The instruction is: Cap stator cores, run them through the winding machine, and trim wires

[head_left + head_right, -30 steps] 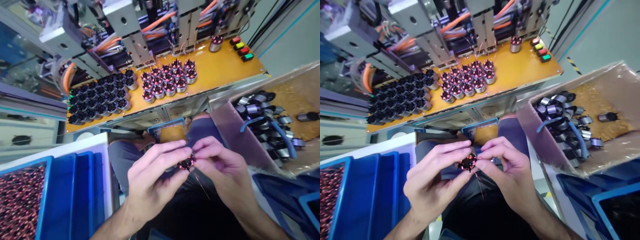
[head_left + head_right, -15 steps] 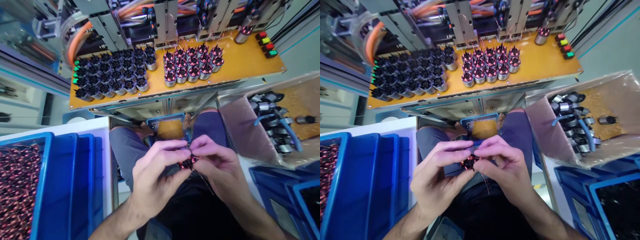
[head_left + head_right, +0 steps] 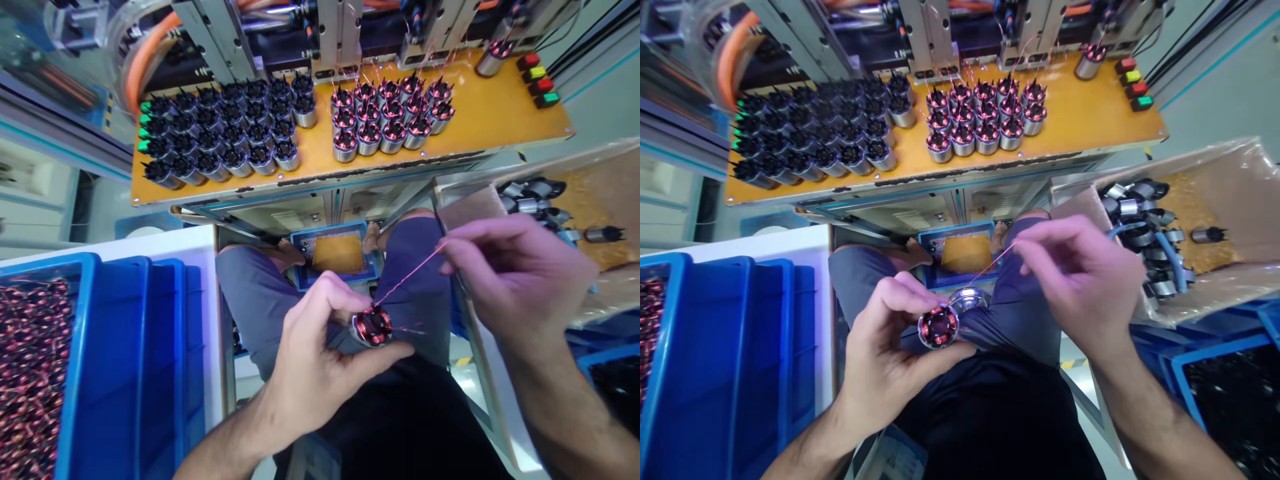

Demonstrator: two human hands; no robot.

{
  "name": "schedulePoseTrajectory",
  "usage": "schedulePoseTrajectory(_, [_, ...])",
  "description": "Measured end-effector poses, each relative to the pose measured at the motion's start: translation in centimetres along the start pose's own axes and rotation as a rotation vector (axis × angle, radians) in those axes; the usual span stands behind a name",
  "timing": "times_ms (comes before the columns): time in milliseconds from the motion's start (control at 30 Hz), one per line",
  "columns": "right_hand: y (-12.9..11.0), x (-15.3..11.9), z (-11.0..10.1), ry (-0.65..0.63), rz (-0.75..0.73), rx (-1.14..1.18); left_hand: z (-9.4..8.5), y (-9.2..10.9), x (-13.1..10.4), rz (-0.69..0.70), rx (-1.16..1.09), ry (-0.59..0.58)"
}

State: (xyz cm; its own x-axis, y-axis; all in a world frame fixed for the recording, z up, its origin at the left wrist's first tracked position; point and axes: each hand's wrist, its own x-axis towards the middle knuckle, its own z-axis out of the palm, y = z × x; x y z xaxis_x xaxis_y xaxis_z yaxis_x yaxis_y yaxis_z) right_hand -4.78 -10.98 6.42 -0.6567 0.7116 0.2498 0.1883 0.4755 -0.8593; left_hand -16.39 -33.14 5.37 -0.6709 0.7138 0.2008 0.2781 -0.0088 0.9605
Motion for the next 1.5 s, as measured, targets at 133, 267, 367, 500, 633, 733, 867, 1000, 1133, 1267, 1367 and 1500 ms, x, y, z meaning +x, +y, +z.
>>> schedulePoseTrajectory(133, [-0.8,-3.1,2.6,-0.170,0.315,0.540,0.8,-0.3,0.1,0.072,0.041,0.195])
schedulePoseTrajectory(267, [-1.8,-6.0,4.9,-0.310,0.513,0.882,1.0,-0.3,0.3,0.149,0.090,0.220])
schedulePoseTrajectory(367, [-1.4,-6.1,4.8,-0.314,0.515,0.904,1.1,-0.5,0.4,0.226,0.176,0.199])
schedulePoseTrajectory(500, [-0.6,-4.8,2.7,-0.389,0.345,0.668,1.2,-0.5,-0.2,0.206,0.183,0.177])
schedulePoseTrajectory(633, [-1.6,-4.3,1.4,-0.359,0.096,0.347,0.8,0.0,-0.6,0.080,0.114,0.086])
schedulePoseTrajectory(733, [-2.9,-4.6,1.7,-0.313,0.049,0.374,0.3,0.3,-0.5,0.102,0.113,-0.038])
schedulePoseTrajectory(867, [-3.6,-5.2,2.8,-0.220,0.205,0.473,0.5,0.3,-0.3,0.048,-0.111,0.032])
schedulePoseTrajectory(1000, [-3.1,-5.5,3.5,-0.288,0.419,0.707,1.1,0.4,0.1,-0.021,-0.228,0.089])
schedulePoseTrajectory(1133, [-2.4,-5.4,3.4,-0.362,0.688,0.919,0.9,0.6,0.3,-0.085,-0.192,-0.030])
schedulePoseTrajectory(1267, [-2.6,-5.4,2.9,-0.329,0.528,0.741,0.7,0.2,0.2,-0.071,-0.189,-0.103])
schedulePoseTrajectory(1367, [-2.9,-4.8,1.6,-0.256,0.319,0.528,0.9,-0.2,0.0,-0.068,-0.227,-0.116])
schedulePoseTrajectory(1500, [-2.7,-2.7,-1.1,-0.256,0.304,0.396,0.7,0.1,-0.3,-0.055,-0.222,-0.138])
